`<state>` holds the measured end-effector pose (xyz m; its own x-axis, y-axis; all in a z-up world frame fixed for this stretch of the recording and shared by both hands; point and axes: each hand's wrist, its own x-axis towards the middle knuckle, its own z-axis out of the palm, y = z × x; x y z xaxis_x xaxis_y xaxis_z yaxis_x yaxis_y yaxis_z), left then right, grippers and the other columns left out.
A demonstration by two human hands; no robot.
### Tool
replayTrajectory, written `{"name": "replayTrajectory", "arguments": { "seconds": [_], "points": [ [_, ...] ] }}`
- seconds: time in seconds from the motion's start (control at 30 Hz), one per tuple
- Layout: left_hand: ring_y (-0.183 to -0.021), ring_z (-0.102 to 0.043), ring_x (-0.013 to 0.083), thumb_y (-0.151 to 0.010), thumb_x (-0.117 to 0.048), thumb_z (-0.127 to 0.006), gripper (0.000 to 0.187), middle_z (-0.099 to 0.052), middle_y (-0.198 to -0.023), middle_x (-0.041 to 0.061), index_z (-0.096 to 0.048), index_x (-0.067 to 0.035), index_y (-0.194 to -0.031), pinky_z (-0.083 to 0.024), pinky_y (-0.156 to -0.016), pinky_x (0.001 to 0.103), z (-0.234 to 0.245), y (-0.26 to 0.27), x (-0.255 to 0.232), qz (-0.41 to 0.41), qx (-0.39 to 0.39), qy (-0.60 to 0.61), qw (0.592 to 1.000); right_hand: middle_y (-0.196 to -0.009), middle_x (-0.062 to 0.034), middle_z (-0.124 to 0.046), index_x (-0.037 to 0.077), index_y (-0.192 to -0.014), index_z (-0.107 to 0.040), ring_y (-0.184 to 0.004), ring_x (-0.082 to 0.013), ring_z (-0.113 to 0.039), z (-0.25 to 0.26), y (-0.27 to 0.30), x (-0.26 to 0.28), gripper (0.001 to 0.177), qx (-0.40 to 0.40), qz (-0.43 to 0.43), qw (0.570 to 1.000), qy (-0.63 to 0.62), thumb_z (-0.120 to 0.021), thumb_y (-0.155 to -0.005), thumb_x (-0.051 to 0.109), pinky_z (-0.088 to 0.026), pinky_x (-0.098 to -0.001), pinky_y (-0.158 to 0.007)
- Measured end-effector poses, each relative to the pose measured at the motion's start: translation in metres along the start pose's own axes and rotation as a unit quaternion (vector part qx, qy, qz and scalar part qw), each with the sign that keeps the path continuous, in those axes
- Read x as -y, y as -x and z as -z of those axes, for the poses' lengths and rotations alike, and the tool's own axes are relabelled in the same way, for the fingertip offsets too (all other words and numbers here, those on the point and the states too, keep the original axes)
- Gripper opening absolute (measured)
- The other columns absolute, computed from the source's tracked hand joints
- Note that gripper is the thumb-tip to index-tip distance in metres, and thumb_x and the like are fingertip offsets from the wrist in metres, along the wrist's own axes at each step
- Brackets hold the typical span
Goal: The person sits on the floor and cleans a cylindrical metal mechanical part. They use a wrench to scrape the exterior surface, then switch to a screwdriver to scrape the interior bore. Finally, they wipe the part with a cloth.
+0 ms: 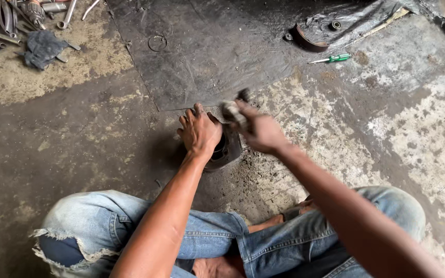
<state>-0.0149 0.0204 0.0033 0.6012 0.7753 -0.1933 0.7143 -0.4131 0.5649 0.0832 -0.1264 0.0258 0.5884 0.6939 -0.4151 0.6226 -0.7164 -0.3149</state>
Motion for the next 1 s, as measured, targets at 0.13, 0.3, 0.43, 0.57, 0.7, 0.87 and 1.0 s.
{"name": "replayTrajectory", "arguments": {
  "seconds": [0.13,0.3,0.43,0.57,0.7,0.87,1.0],
  "points": [
    [-0.134,-0.043,0.0462,-0.088,-0.025,-0.06,0.061,-0.049,-0.14,0.025,-0.046,-0.004,-0.143,-0.038,-0.105,0.069,-0.003,-0.004,-0.002,0.01,-0.036,-0.01,0.999,-0.119,-0.025,-0.068,0.01,-0.13,-0.056,-0.097,-0.0398,-0.069,-0.057,0.035,-0.015,0.034,-0.338,0.366,0.866,0.038,-0.038,-0.114,0.034,-0.062,-0.0373,-0.069],
    [-0.129,-0.044,0.0488,-0.084,-0.025,-0.062,0.067,-0.048,-0.138,0.029,-0.043,-0.001,-0.144,-0.04,-0.1,0.067,-0.005,-0.001,-0.001,0.015,-0.056,-0.003,0.998,-0.076,-0.0145,-0.064,0.014,-0.114,-0.071,-0.055,-0.0201,-0.049,0.0,0.054,-0.027,0.047,0.159,0.006,0.983,0.092,-0.035,-0.111,0.045,-0.046,-0.0362,-0.049],
    [-0.13,-0.048,0.0456,-0.093,-0.029,-0.059,0.052,-0.055,-0.135,0.025,-0.05,0.0,-0.135,-0.043,-0.102,0.065,-0.003,0.006,0.003,0.025,-0.033,0.029,0.999,-0.092,-0.0184,-0.063,0.007,-0.115,-0.069,-0.076,-0.0263,-0.048,0.015,0.012,-0.007,0.042,-0.04,-0.038,0.998,0.014,-0.042,-0.101,0.036,-0.048,-0.0373,-0.061],
    [-0.131,-0.047,0.0427,-0.087,-0.031,-0.063,0.06,-0.053,-0.136,0.023,-0.048,-0.003,-0.138,-0.041,-0.104,0.062,0.01,0.011,-0.003,0.057,-0.053,0.028,0.997,-0.118,-0.0242,-0.064,0.0,-0.126,-0.06,-0.111,-0.0382,-0.049,-0.068,0.031,0.024,0.044,-0.299,0.233,0.916,0.13,-0.054,-0.087,0.02,-0.055,-0.0417,-0.081],
    [-0.133,-0.04,0.0445,-0.085,-0.04,-0.068,0.073,-0.045,-0.142,0.023,-0.042,-0.003,-0.142,-0.037,-0.104,0.064,0.012,0.013,-0.008,0.079,-0.021,0.043,0.996,-0.134,-0.0201,-0.064,0.004,-0.129,-0.061,-0.134,-0.0382,-0.048,-0.075,0.077,0.018,0.047,-0.187,0.335,0.897,0.218,-0.057,-0.083,0.01,-0.056,-0.0463,-0.102],
    [-0.133,-0.035,0.0443,-0.093,-0.041,-0.057,0.072,-0.038,-0.143,0.028,-0.032,-0.006,-0.149,-0.03,-0.103,0.067,0.005,-0.011,-0.001,0.038,0.049,-0.016,0.998,-0.141,-0.0154,-0.062,0.004,-0.138,-0.059,-0.136,-0.0306,-0.051,-0.068,0.051,0.068,0.046,-0.028,0.423,0.888,0.177,-0.055,-0.092,0.009,-0.047,-0.0393,-0.105],
    [-0.137,-0.038,0.0401,-0.104,-0.045,-0.04,0.062,-0.043,-0.145,0.025,-0.036,-0.006,-0.152,-0.029,-0.111,0.064,0.0,-0.022,0.013,-0.109,0.079,-0.13,0.982,-0.14,-0.0136,-0.061,0.003,-0.137,-0.054,-0.136,-0.0301,-0.055,-0.086,0.042,0.067,0.043,-0.126,0.462,0.816,0.325,-0.051,-0.097,0.02,-0.039,-0.0414,-0.119]
  ]
}}
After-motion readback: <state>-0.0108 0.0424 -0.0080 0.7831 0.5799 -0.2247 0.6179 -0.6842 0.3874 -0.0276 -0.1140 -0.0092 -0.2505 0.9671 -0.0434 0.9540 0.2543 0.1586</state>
